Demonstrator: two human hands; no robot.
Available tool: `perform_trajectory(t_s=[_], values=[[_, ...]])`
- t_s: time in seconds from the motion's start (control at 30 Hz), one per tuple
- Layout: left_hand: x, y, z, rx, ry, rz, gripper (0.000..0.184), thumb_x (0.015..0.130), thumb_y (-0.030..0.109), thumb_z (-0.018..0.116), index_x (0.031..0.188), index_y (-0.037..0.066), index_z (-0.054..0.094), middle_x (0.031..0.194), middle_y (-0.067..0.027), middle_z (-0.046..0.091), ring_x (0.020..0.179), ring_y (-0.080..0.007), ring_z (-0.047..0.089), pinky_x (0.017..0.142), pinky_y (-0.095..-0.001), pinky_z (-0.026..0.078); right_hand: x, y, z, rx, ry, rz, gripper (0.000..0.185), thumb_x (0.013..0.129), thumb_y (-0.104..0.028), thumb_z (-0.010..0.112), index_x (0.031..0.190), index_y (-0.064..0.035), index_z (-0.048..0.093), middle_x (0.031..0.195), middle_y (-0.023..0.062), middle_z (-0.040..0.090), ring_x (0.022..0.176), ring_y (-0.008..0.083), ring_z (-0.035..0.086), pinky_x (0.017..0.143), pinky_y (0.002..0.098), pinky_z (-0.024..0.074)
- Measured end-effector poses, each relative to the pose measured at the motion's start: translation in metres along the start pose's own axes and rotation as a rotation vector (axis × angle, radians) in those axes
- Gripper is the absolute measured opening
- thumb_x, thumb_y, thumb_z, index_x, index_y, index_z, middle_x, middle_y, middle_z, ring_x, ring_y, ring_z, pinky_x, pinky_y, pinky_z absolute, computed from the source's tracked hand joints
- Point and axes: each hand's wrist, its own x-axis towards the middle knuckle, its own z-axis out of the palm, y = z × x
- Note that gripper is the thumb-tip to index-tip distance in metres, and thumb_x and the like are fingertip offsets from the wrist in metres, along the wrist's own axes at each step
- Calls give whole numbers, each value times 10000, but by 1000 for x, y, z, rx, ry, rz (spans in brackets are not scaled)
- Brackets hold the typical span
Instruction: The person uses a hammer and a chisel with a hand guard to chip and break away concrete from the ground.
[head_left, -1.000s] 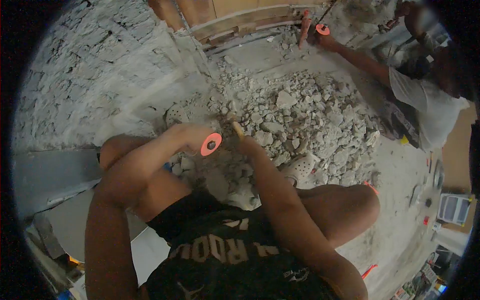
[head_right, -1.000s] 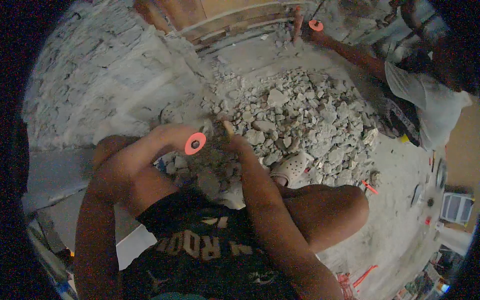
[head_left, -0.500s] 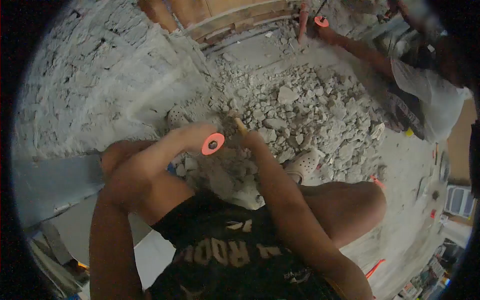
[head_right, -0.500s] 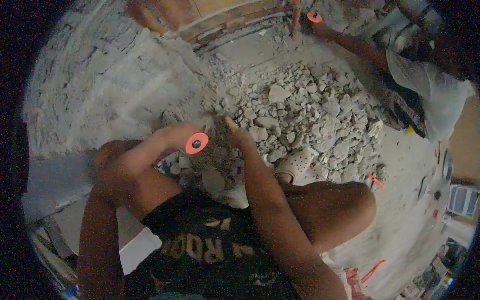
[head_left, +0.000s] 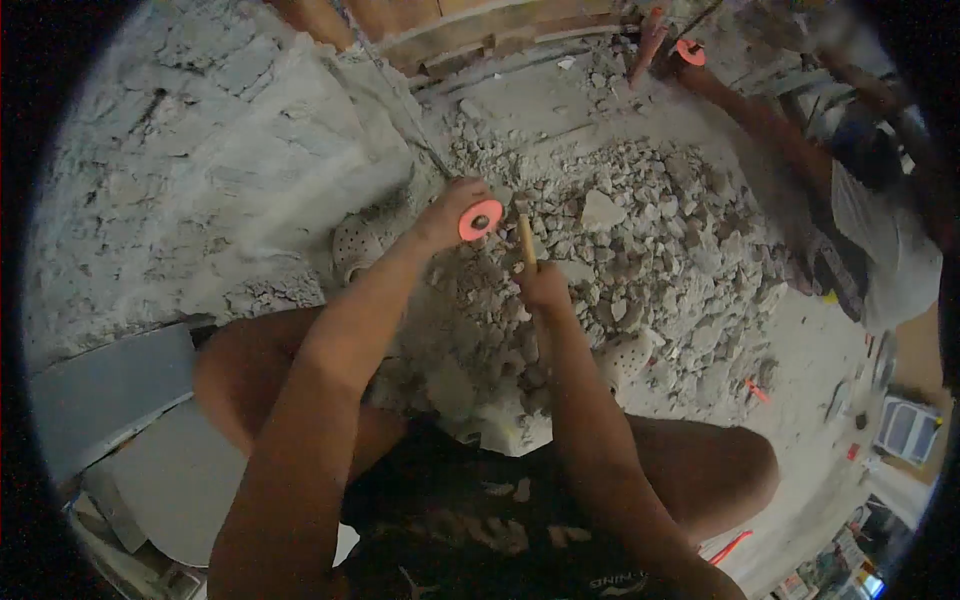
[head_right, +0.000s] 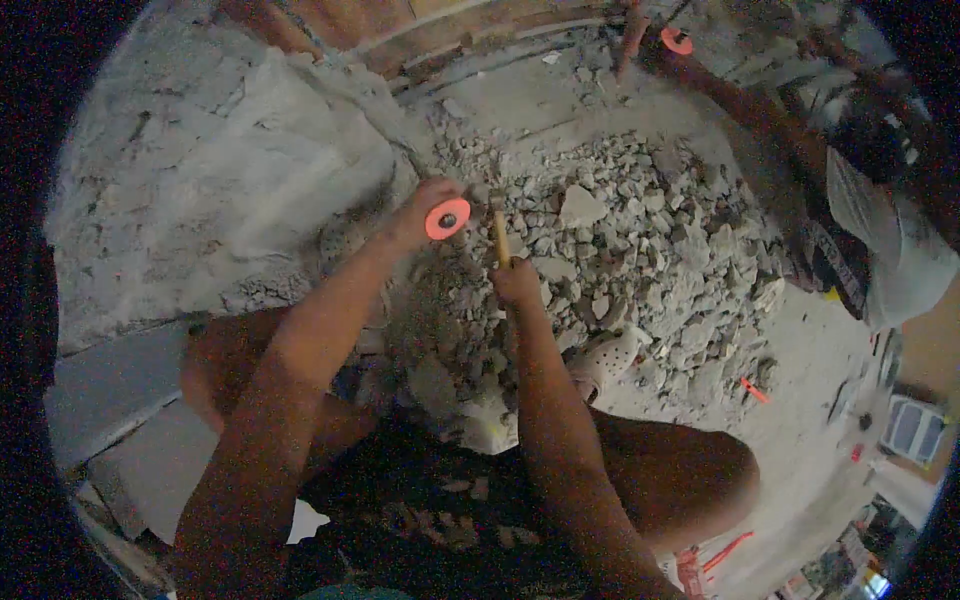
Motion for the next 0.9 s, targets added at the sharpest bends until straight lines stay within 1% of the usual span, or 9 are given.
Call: perform_trajectory(t_s=[0.13,0.2,0.3,0.4,0.6,0.67,0.7,0.8,0.9], values=[[-2,-55,4,-199,199,-276,295,686,47,744,936,32,586,904,-80,547,849,-276,563,776,-381,470,-1,-10,-5,48,-7,145,405,737,-287,658,970,43,630,814,239,661,744,369,666,664,456,524],[-4,-78,9,-332,173,-377,331,655,49,775,925,32,584,895,-77,545,849,-271,564,771,-382,464,35,37,16,-23,173,-89,262,823,-205,610,909,41,579,652,82,600,509,186,584,439,342,455],[-8,-107,15,-231,385,-206,415,588,63,819,938,31,598,955,-99,577,946,-258,579,819,-363,463,34,17,6,98,31,-17,241,826,-197,600,917,23,563,635,64,575,498,172,563,434,338,448],[-14,-94,36,-63,236,-193,431,616,99,816,986,31,606,1036,-119,592,1014,-263,576,872,-370,473,35,7,4,68,35,-57,215,832,-194,588,882,13,555,616,55,553,486,161,542,422,331,427],[-10,-30,44,-216,338,-209,320,648,88,765,927,65,610,950,-93,582,900,-308,580,857,-365,461,17,-30,-8,246,-34,98,214,829,-199,589,869,8,552,606,55,548,474,161,535,410,327,412],[-4,-28,46,-43,361,-208,277,661,105,757,886,61,602,901,-91,579,868,-305,574,866,-373,452,18,-27,-9,236,-47,82,249,832,-226,605,875,14,555,601,60,547,469,166,537,410,329,417],[3,-31,41,183,420,5,253,663,117,749,848,60,587,820,-96,565,836,-300,565,832,-377,447,19,-22,-10,222,-58,67,284,835,-253,620,881,21,558,595,65,547,465,172,538,410,331,422],[9,-50,23,-181,364,-220,259,660,131,756,855,64,598,837,-95,571,837,-298,568,805,-374,455,28,-22,-8,-32,82,11,372,851,-332,634,887,33,566,584,70,546,455,175,534,414,327,419],[7,-56,2,-120,458,-223,302,658,125,780,896,57,607,880,-93,591,858,-279,588,781,-376,474,30,-21,-6,-77,104,-41,424,867,-383,628,901,36,573,585,69,552,452,180,533,416,323,420]])
